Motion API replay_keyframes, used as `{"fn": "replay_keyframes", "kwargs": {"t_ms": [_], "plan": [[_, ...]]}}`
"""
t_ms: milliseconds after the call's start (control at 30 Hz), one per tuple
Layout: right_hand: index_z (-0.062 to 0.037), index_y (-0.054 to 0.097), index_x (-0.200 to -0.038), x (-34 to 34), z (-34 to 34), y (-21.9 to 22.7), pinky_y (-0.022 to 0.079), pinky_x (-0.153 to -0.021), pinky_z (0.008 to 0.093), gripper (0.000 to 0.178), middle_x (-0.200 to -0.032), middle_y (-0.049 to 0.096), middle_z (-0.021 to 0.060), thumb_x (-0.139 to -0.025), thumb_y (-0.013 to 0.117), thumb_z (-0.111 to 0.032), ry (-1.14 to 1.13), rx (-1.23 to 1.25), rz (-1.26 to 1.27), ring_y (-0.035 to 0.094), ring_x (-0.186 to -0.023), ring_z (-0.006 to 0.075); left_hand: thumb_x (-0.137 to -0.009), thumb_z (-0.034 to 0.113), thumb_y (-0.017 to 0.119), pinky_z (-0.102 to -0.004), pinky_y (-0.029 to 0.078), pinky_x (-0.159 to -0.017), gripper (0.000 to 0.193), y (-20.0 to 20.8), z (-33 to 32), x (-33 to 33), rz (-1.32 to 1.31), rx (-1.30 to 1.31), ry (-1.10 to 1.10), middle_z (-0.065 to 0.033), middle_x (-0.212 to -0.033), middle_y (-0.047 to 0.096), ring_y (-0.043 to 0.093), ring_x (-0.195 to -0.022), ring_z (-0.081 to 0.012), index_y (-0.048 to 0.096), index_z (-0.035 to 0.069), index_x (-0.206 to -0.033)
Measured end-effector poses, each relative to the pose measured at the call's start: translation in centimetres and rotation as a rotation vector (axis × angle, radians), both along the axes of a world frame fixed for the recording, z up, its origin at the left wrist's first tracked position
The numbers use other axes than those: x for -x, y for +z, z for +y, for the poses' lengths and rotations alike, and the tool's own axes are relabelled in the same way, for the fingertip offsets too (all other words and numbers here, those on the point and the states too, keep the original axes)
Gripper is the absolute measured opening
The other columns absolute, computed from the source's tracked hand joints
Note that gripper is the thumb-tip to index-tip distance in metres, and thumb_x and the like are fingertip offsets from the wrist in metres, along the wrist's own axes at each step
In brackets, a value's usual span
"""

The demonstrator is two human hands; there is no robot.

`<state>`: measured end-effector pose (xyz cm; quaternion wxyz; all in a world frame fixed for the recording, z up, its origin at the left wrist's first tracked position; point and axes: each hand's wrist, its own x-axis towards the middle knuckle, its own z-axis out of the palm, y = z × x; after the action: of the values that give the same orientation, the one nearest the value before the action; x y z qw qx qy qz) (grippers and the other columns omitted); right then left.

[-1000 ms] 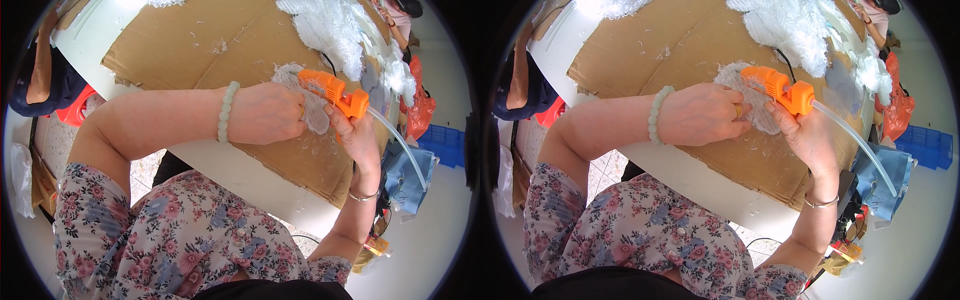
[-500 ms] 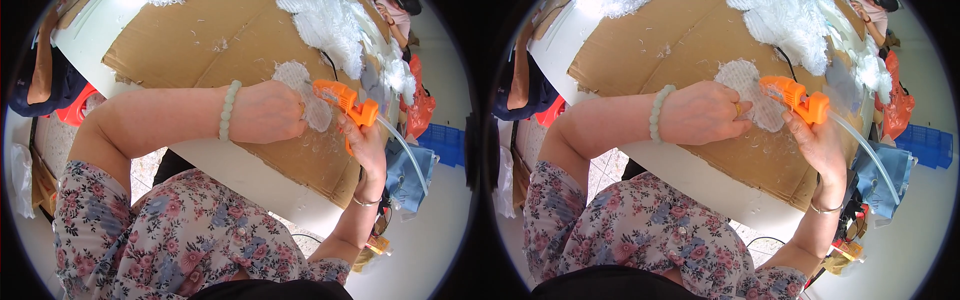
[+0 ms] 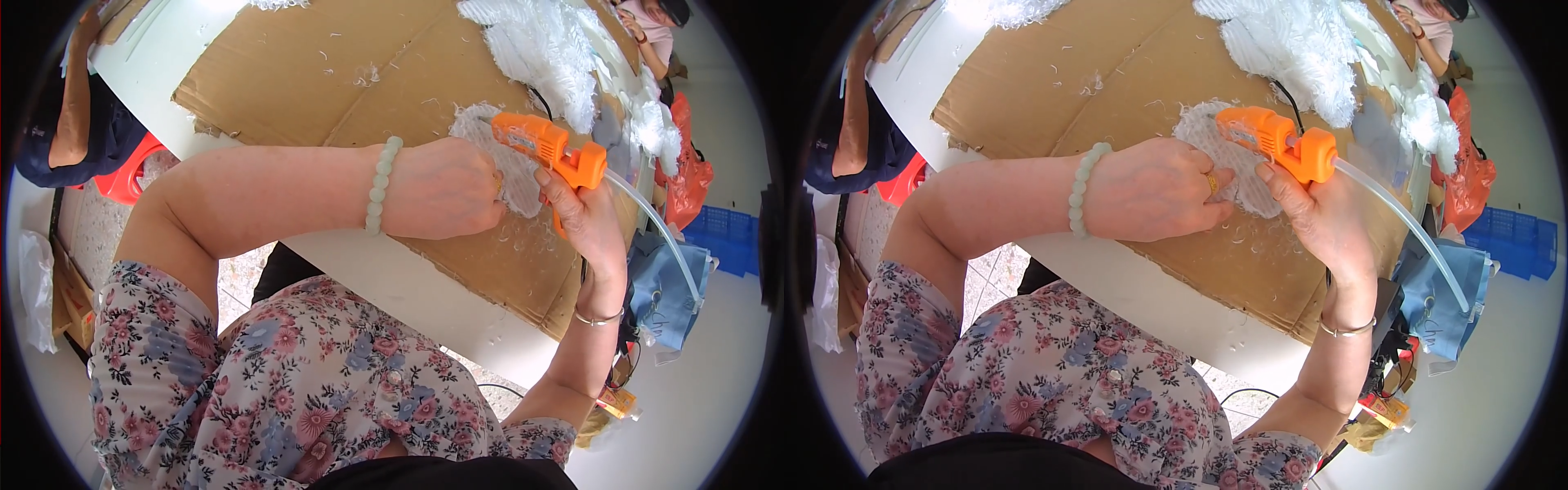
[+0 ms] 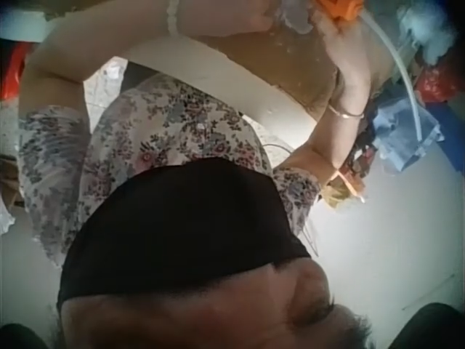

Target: Apply hot glue to a cardboard base and attach white fiberfill stuffing.

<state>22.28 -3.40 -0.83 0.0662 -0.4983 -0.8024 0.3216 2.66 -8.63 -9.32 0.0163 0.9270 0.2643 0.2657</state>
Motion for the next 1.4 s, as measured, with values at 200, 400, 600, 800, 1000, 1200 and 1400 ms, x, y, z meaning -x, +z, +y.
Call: {"fn": "replay_keyframes", "kwargs": {"t_ms": [200,400,600,800,1000,1200,1400], "plan": [[-0.0002,0.059,-0.097,0.4,-0.2,0.6,0.039,-0.054,0.0231,0.031,-0.066,0.053,-0.0001,-0.084,0.062,-0.029,0.058,-0.017,-0.024,0.048,-0.061,0.0075,-0.068,0.013,0.056,-0.0301,0.048,-0.054,0.019,-0.1,0.1,-0.2,-0.008,-0.021,-0.003,-0.0080,-0.086,0.058,0.056,-0.067,-0.0186,0.060,0.004,-0.084],[0.0000,0.059,-0.097,0.0,-0.1,0.9,0.039,-0.054,0.0222,0.032,-0.065,0.053,-0.0001,-0.084,0.062,-0.029,0.031,-0.043,-0.057,0.049,-0.061,0.0074,-0.069,0.012,0.055,-0.0289,0.048,-0.054,0.014,0.0,0.2,-0.4,0.010,-0.023,0.014,-0.0063,-0.084,0.058,0.056,-0.069,-0.0176,0.058,0.005,-0.080],[-0.0001,0.055,-0.108,-3.5,-0.8,1.8,0.040,-0.057,0.0220,0.040,-0.068,0.054,0.0009,-0.085,0.060,-0.033,-0.199,0.049,0.215,0.050,-0.063,0.0087,-0.070,0.013,0.055,-0.0282,0.048,-0.057,0.014,-0.3,0.5,-0.7,0.024,-0.001,0.019,-0.0065,-0.087,0.059,0.056,-0.070,-0.0173,0.058,0.006,-0.081],[-0.0003,0.054,-0.112,-6.7,-1.1,-0.2,0.039,-0.056,0.0231,0.048,-0.070,0.053,0.0018,-0.085,0.059,-0.040,-0.380,0.165,0.329,0.052,-0.062,0.0114,-0.072,0.018,0.058,-0.0289,0.048,-0.059,0.017,-0.3,0.6,-0.9,-0.011,-0.017,0.008,-0.0077,-0.090,0.061,0.055,-0.071,-0.0179,0.059,0.006,-0.084],[-0.0017,0.053,-0.110,-7.0,-1.5,-1.0,0.040,-0.056,0.0239,0.047,-0.070,0.053,0.0027,-0.084,0.060,-0.040,-0.382,0.244,0.358,0.053,-0.061,0.0129,-0.071,0.021,0.062,-0.0292,0.048,-0.059,0.020,-0.4,0.5,-0.9,-0.010,-0.029,0.020,-0.0090,-0.095,0.062,0.055,-0.072,-0.0186,0.060,0.006,-0.085],[-0.0023,0.053,-0.105,-7.4,-2.6,-0.9,0.041,-0.058,0.0248,0.046,-0.071,0.055,0.0044,-0.082,0.062,-0.042,-0.370,0.292,0.349,0.054,-0.063,0.0142,-0.072,0.022,0.062,-0.0289,0.048,-0.061,0.022,-0.3,0.6,-0.9,0.028,-0.006,0.024,-0.0097,-0.096,0.062,0.056,-0.073,-0.0190,0.060,0.005,-0.087],[-0.0025,0.054,-0.104,-7.8,-3.6,0.3,0.042,-0.059,0.0253,0.046,-0.071,0.056,0.0052,-0.082,0.061,-0.042,-0.344,0.270,0.361,0.054,-0.064,0.0142,-0.072,0.023,0.062,-0.0295,0.048,-0.061,0.023,0.0,0.7,-0.9,0.058,0.001,0.033,-0.0086,-0.095,0.063,0.056,-0.074,-0.0192,0.059,0.006,-0.088]]}}
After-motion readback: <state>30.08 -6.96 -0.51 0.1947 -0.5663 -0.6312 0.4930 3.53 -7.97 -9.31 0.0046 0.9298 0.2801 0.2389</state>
